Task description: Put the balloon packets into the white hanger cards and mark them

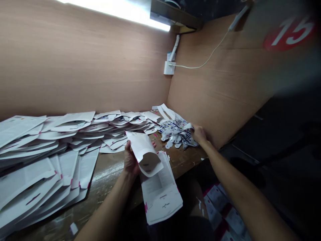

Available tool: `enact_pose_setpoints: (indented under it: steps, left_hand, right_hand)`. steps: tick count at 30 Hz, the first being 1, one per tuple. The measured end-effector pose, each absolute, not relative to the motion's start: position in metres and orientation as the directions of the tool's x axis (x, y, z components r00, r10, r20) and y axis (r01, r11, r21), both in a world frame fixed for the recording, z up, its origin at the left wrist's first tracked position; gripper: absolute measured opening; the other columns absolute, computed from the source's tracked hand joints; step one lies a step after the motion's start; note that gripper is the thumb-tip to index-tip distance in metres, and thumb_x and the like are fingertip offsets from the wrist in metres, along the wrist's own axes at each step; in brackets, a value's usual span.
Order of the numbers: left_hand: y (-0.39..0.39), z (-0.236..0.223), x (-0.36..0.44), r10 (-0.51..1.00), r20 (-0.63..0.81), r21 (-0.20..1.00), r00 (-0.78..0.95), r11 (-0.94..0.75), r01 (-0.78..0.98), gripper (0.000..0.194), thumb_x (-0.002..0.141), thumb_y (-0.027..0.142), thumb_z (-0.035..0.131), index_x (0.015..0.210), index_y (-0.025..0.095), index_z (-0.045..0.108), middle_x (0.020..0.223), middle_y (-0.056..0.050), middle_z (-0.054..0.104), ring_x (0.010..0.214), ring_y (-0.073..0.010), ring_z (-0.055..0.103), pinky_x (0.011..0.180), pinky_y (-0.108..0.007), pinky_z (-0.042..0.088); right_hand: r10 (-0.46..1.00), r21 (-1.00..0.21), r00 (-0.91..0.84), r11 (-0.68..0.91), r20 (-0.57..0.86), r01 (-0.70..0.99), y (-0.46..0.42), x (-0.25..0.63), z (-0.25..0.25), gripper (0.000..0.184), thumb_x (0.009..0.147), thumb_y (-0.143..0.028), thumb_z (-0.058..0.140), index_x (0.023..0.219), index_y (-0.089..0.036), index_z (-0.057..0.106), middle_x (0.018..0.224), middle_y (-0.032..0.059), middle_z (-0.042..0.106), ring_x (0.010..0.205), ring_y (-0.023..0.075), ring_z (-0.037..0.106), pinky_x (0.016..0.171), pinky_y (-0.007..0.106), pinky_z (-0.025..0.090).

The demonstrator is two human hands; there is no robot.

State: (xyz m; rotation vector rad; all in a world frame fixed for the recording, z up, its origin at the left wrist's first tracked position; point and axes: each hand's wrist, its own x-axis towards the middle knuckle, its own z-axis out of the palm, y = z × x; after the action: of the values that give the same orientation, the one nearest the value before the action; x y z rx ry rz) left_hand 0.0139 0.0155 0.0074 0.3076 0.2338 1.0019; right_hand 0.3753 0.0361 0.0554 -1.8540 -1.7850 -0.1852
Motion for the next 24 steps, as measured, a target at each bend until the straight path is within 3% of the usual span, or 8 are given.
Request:
enact_pose_setpoints:
  steps: [3,5,8,15,24]
  left_hand:
    - [0.016,0.009,0.011,0.879,-0.052,0.359,0.474,0.459,-0.812,0.092,0.088,0.073,0.06,0.155,0.011,0.047,0.129,-0.024,0.073,0.118,-0.0435,0.071,0.104,-0.067,0.053]
    - [0.017,0.008,0.011,0.899,-0.064,0.354,0.434,0.427,-0.832,0.093,0.086,0.076,0.059,0.152,0.01,0.05,0.127,-0.024,0.073,0.115,-0.0428,0.072,0.102,-0.067,0.054]
    - [0.018,0.005,0.012,0.928,-0.082,0.336,0.365,0.37,-0.866,0.09,0.085,0.077,0.06,0.147,0.012,0.056,0.123,-0.022,0.075,0.114,-0.0417,0.072,0.101,-0.064,0.055]
    - [0.01,0.007,0.011,0.948,-0.104,0.286,0.3,0.317,-0.904,0.076,0.087,0.075,0.06,0.139,0.02,0.061,0.117,-0.015,0.077,0.115,-0.0392,0.072,0.1,-0.061,0.057]
    - [0.01,0.016,-0.002,0.945,-0.106,0.3,0.31,0.327,-0.896,0.085,0.086,0.077,0.056,0.144,0.014,0.058,0.117,-0.019,0.076,0.107,-0.0387,0.075,0.101,-0.062,0.055]
  right_hand:
    - [0.771,-0.296,0.057,0.174,0.634,0.939,-0.006,0.338,0.056,0.041,0.089,-0.007,0.049,0.123,-0.012,0.071,0.112,0.0199,0.078,0.105,0.0316,0.073,0.097,0.047,0.056]
    - [0.651,-0.257,-0.093,0.421,0.753,0.87,-0.045,0.299,0.053,0.047,0.09,-0.012,0.054,0.136,-0.014,0.066,0.122,0.0186,0.076,0.113,0.0317,0.073,0.101,0.047,0.058]
    - [0.588,-0.194,-0.345,0.665,0.732,0.722,-0.095,0.235,0.043,0.056,0.091,-0.013,0.056,0.147,-0.016,0.058,0.135,0.0175,0.072,0.126,0.0315,0.069,0.107,0.048,0.058]
    - [0.662,-0.179,-0.364,0.604,0.655,0.777,-0.116,0.167,0.028,0.066,0.079,0.002,0.046,0.141,-0.011,0.064,0.128,0.0182,0.075,0.121,0.0306,0.073,0.103,0.045,0.063]
    - [0.591,-0.159,-0.387,0.667,0.707,0.728,-0.108,0.144,0.037,0.062,0.084,-0.002,0.044,0.142,-0.008,0.063,0.13,0.0193,0.074,0.122,0.0303,0.073,0.103,0.043,0.063]
